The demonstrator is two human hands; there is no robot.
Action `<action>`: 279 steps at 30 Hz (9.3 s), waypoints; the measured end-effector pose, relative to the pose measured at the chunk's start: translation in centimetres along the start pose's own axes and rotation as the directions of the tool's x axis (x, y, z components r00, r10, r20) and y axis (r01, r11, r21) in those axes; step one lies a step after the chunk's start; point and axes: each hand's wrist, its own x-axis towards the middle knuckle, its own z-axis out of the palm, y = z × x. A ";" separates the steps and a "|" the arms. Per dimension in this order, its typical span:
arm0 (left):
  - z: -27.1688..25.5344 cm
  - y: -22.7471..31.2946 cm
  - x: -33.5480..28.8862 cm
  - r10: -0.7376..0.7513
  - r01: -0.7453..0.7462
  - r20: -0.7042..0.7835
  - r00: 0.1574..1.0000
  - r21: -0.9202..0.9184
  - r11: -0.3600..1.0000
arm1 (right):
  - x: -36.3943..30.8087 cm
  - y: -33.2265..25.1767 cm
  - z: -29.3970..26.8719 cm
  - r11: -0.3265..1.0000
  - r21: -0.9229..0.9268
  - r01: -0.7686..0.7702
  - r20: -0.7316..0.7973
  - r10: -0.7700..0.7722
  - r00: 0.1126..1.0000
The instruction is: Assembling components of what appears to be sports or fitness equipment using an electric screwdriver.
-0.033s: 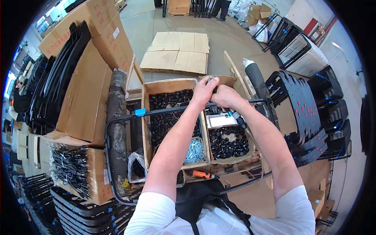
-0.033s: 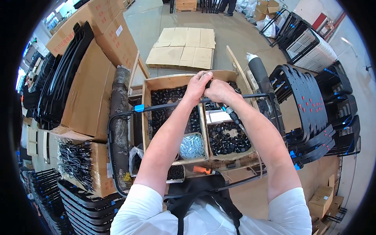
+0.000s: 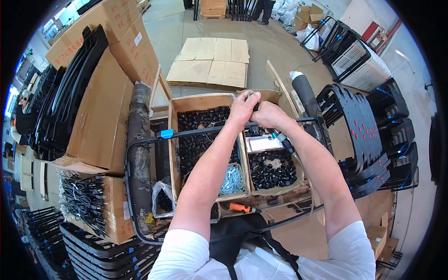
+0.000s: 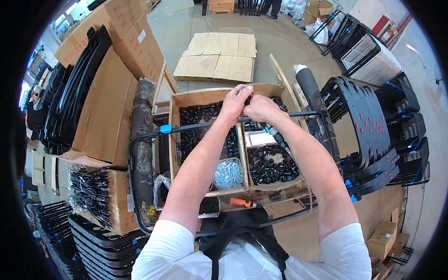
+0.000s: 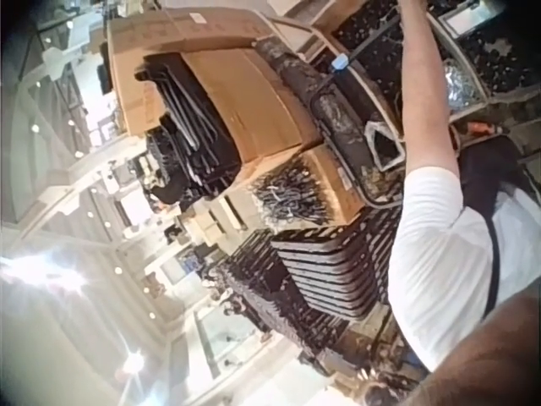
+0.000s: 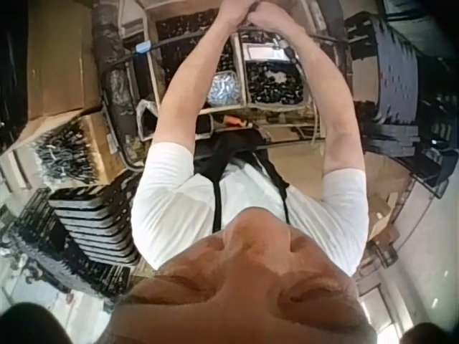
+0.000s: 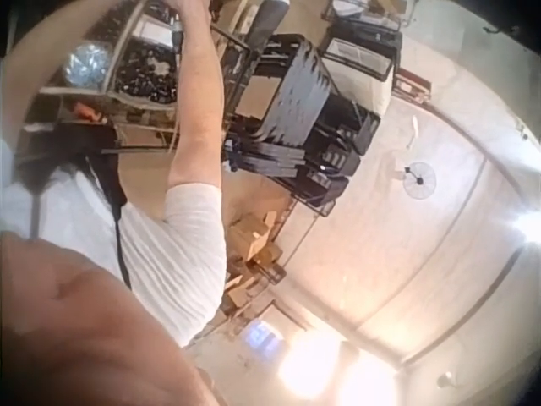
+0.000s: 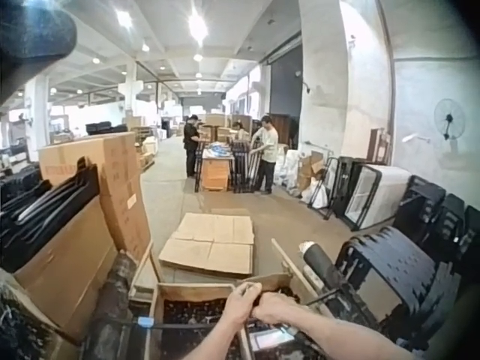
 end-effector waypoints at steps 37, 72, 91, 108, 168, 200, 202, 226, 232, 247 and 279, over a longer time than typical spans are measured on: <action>8.5 1.1 -24.1 -0.252 0.292 0.488 0.836 -0.005 0.956 | -27.2 6.5 8.4 0.994 -0.005 -0.110 0.003 0.110 0.994; 11.9 -1.8 -42.8 -0.241 0.242 0.381 0.892 0.046 0.969 | -41.5 11.8 18.8 0.999 0.044 -0.021 0.035 0.019 0.999; 12.3 -3.3 -43.1 -0.162 0.080 0.357 0.920 0.234 0.969 | -40.9 12.9 20.8 0.981 0.192 0.010 -0.049 -0.001 0.999; 11.6 4.4 -41.5 0.238 -0.302 0.310 0.920 0.177 0.937 | -40.5 9.9 16.5 0.850 0.391 0.353 -0.141 -0.323 0.936; -28.2 -0.4 -25.8 -0.210 0.641 -0.645 0.735 0.561 0.524 | -4.3 -15.3 31.8 0.801 -0.029 0.598 -0.019 -0.598 0.801; -27.4 -0.9 -27.8 -0.070 0.607 -0.731 0.678 0.505 0.613 | -7.0 -16.0 33.3 0.806 -0.043 0.591 -0.062 -0.592 0.803; -27.4 -1.4 -27.9 -0.046 0.597 -0.730 0.682 0.519 0.611 | -7.1 -15.8 33.2 0.806 -0.067 0.588 -0.054 -0.591 0.805; -23.2 -1.2 -26.3 0.056 0.561 -0.656 0.753 0.684 0.467 | -5.9 -11.6 31.1 0.831 -0.064 0.553 -0.038 -0.556 0.830; -23.3 -1.2 -25.1 0.039 0.589 -0.660 0.751 0.694 0.414 | -5.1 -11.0 31.2 0.776 -0.084 0.625 -0.148 -0.630 0.762; -23.3 -0.5 -23.6 0.053 0.594 -0.652 0.756 0.718 0.362 | -3.6 -11.0 31.1 0.806 -0.019 0.591 -0.152 -0.587 0.795; -23.9 -0.4 -24.4 -0.050 0.605 -0.637 0.769 0.701 0.379 | -5.4 -11.8 31.3 0.790 -0.039 0.612 -0.074 -0.613 0.787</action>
